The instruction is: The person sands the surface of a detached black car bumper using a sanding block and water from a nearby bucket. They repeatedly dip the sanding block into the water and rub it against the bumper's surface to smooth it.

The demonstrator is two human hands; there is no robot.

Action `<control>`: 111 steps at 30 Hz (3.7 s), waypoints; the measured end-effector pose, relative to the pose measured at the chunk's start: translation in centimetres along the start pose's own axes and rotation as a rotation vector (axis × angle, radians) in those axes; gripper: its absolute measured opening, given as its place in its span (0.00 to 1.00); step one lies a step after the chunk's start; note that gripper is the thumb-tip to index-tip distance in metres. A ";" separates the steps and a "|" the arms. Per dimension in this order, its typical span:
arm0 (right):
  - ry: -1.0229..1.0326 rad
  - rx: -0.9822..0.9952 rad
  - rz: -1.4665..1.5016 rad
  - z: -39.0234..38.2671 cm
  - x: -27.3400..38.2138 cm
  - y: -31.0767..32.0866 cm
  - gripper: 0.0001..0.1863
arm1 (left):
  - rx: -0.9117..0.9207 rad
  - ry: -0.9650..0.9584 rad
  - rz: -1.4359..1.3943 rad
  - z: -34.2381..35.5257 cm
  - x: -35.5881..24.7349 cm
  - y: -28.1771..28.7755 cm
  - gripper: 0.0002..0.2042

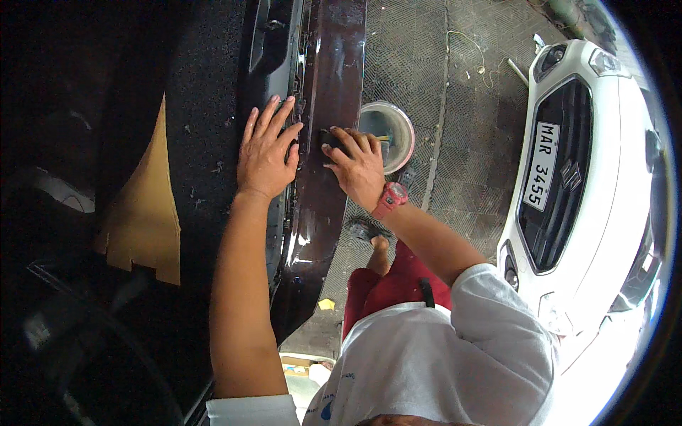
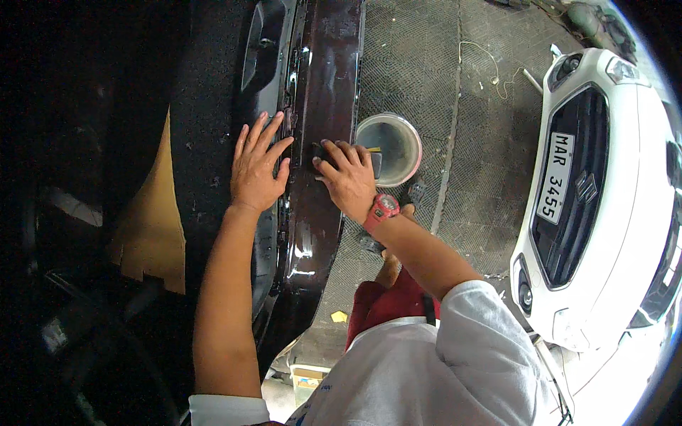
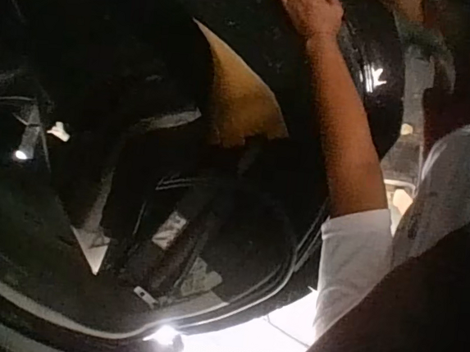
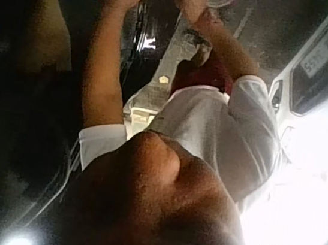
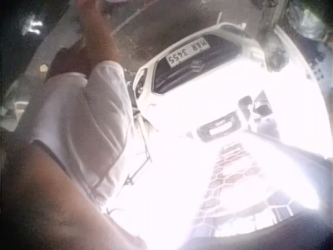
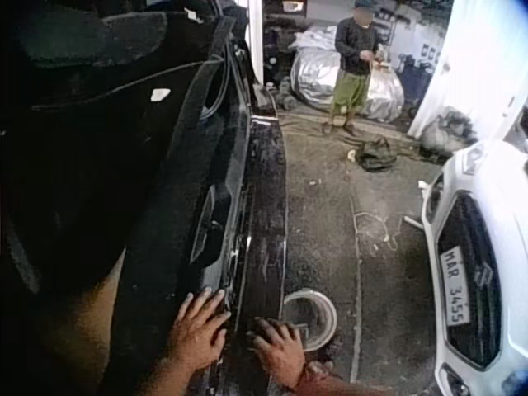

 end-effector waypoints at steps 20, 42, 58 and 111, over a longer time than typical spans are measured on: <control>-0.128 -0.116 -0.188 18.4 -10.6 -3.5 0.19 | 0.006 -0.008 -0.023 1.4 -0.3 -0.1 0.19; -0.012 0.037 0.027 8.2 -5.8 -2.1 0.23 | 0.061 0.087 -0.045 0.6 -0.1 0.1 0.18; 0.176 0.057 -0.012 13.0 -10.3 -2.2 0.23 | 0.115 0.151 -0.023 0.2 -0.3 0.2 0.19; -0.067 0.025 -0.037 20.2 -13.6 -3.5 0.22 | 0.096 0.155 -0.005 0.8 -0.2 0.0 0.18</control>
Point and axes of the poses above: each hand's wrist, its own z-axis towards the middle knuckle, its own y-axis out of the back of the hand, x = y × z, the point moved 1 cm from there along z, towards the middle knuckle, and after that the axes turned 15 degrees about -z, right-handed, at the moved point
